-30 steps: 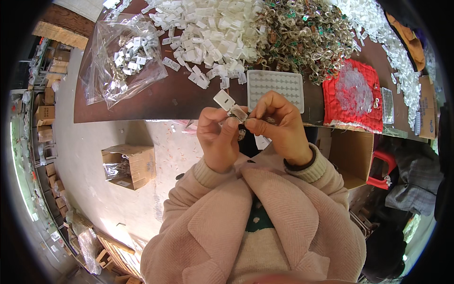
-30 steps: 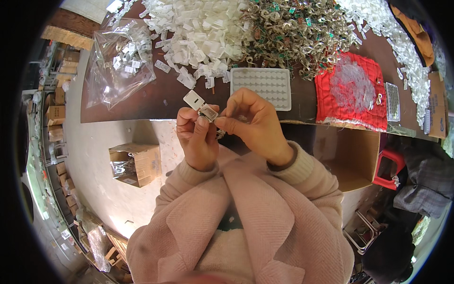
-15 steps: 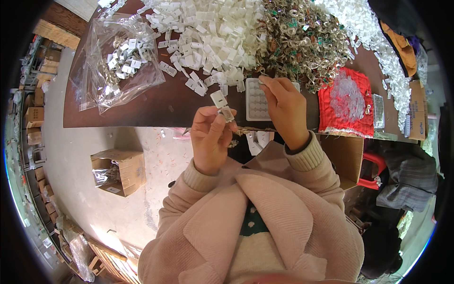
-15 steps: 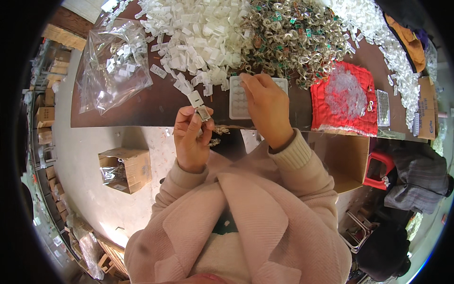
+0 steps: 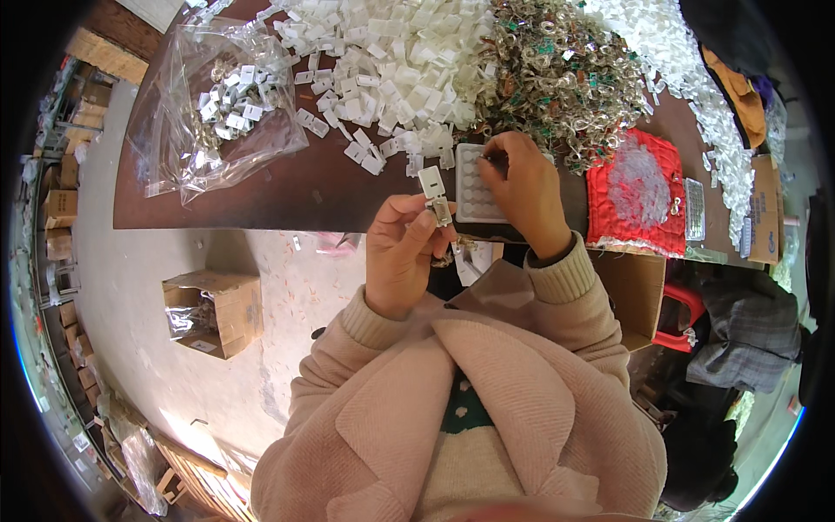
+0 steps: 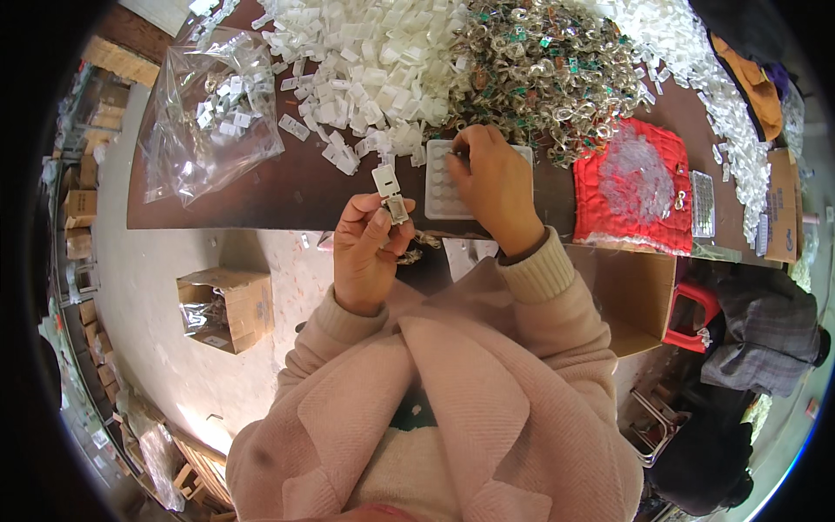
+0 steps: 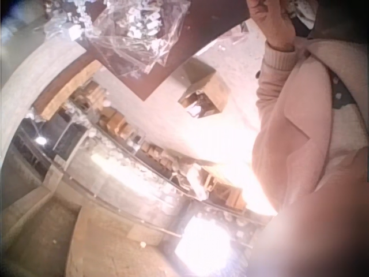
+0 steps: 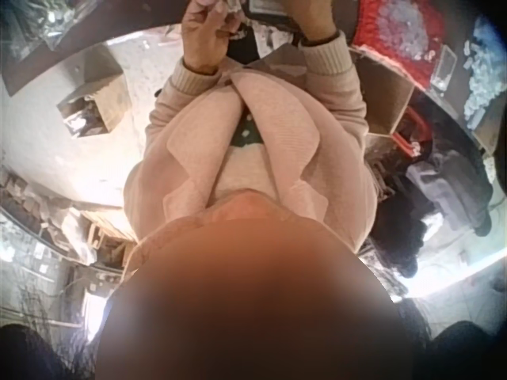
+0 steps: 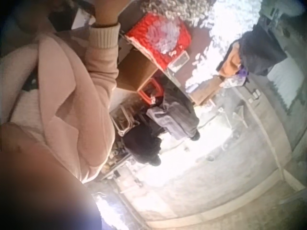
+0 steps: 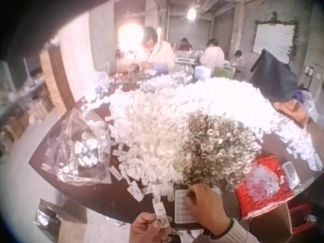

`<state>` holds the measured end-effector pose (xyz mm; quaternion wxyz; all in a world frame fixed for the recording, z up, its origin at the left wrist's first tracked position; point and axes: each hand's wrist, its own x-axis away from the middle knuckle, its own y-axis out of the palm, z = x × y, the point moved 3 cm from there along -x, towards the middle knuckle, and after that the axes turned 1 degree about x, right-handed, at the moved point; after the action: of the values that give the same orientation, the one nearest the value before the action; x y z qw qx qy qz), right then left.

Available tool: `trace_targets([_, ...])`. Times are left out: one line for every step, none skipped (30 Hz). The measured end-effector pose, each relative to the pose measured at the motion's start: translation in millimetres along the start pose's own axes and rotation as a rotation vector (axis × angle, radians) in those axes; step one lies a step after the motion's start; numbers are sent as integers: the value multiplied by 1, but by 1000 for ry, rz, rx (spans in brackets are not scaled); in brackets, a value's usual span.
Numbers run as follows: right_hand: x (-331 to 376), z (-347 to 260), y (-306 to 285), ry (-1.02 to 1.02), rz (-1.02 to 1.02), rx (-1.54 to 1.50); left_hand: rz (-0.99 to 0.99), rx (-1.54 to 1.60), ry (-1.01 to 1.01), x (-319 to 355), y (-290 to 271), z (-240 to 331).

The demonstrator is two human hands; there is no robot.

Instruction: The person repeatedly picks small white plastic housings and metal components from a table, inserts the metal parts into the housings, and places the assembled units into a white tray. The person also uses a small light to illuminate the components during assembly.

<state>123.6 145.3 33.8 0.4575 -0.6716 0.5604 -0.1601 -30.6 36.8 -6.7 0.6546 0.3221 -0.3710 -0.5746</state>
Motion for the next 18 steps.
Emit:
trace_targets([-2, -1, -1, 50, -33, 1, 10, -13, 2, 0, 0, 0])
trace_targets([1, -7, -6, -18, -6, -101, 20, -26, 4, 0, 1, 0])
trace_targets([5, -13, -11, -25, -16, -197, 27, -43, 6, 1, 2, 0])
trace_targets([10, -20, -15, -35, -31, -294, 27, -59, 23, 1, 3, 1])
trace_targets([15, -28, -21, -113, -27, -320, 31, -76, 35, 2, 5, 2])
trace_targets([21, -36, -26, -186, -24, -346, 47, -96, 45, 4, 7, 2])
trace_targets([26, -42, -29, -234, -40, -363, 38, -107, 49, 5, 9, 2])
trace_targets([29, -48, -29, -272, -9, -370, 36, -120, 55, 6, 11, 1])
trace_targets([31, -52, -30, -283, 5, -335, 32, -132, 60, 6, 13, 0])
trace_targets([33, -55, -30, -292, 8, -298, 12, -162, 73, 7, 15, 0])
trace_targets([34, -58, -30, -307, 16, -267, -5, -191, 88, 7, 17, 0])
trace_targets([36, -59, -30, -321, 19, -232, -20, -214, 101, 8, 18, 1])
trace_targets([37, -61, -31, -341, 28, -203, -15, -217, 97, 8, 18, 1])
trace_targets([39, -61, -32, -365, 51, -178, -8, -214, 89, 9, 18, 1])
trace_targets([40, -59, -34, -350, 37, -227, -3, -208, 84, 9, 18, 1])
trace_targets([41, -57, -36, -338, 40, -276, 6, -183, 75, 9, 17, 1])
trace_targets([43, -53, -39, -315, 21, -316, 15, -155, 67, 10, 16, 1])
trace_targets([45, -46, -43, -279, 61, -315, 32, -131, 46, 10, 15, 1])
